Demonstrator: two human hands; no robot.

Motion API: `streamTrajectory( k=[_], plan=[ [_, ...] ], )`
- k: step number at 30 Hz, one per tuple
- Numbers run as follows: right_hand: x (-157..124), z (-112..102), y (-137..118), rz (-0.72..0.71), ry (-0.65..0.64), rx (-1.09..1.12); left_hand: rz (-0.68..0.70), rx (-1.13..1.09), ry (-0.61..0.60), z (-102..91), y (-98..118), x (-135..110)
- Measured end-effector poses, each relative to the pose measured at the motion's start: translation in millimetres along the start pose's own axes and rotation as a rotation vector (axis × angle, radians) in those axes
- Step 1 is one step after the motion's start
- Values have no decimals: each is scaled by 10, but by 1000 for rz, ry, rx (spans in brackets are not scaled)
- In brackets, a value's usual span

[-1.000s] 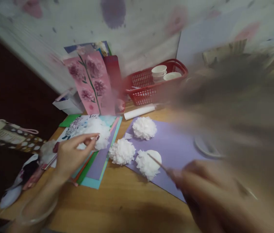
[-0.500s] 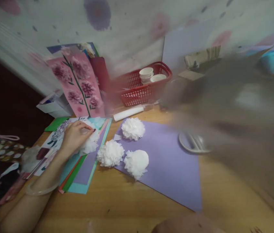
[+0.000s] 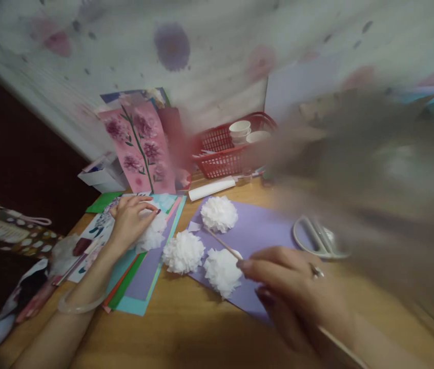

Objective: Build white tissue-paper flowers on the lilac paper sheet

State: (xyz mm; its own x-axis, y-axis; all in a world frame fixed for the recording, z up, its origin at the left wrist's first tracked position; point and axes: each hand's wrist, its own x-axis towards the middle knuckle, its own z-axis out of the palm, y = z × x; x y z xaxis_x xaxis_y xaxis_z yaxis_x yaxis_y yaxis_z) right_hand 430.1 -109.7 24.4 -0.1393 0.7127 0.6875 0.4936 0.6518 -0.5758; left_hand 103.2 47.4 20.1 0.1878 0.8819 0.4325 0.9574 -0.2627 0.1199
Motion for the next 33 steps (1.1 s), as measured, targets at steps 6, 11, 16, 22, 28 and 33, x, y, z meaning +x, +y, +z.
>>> streamTrajectory(
  k=[6, 11, 16, 22, 28, 33],
  plan=[
    [6, 136, 365, -66, 6, 25, 10, 52, -109, 6, 13, 4],
    [-24, 178, 364, -5, 60, 93, -79, -320, 38, -67, 65, 15],
    [64, 247, 257, 215, 205, 329, -131, -773, -92, -232, 452, -109],
    [167, 293, 255, 524, 260, 760, -236, -1276, -517, -296, 1066, -318],
    [142, 297, 296, 652, 247, 934, -355, -1355, -654, -272, 1192, -365],
    [158, 283, 280, 670, 244, 972, -330, -1322, -695, -269, 1156, -345]
  ],
)
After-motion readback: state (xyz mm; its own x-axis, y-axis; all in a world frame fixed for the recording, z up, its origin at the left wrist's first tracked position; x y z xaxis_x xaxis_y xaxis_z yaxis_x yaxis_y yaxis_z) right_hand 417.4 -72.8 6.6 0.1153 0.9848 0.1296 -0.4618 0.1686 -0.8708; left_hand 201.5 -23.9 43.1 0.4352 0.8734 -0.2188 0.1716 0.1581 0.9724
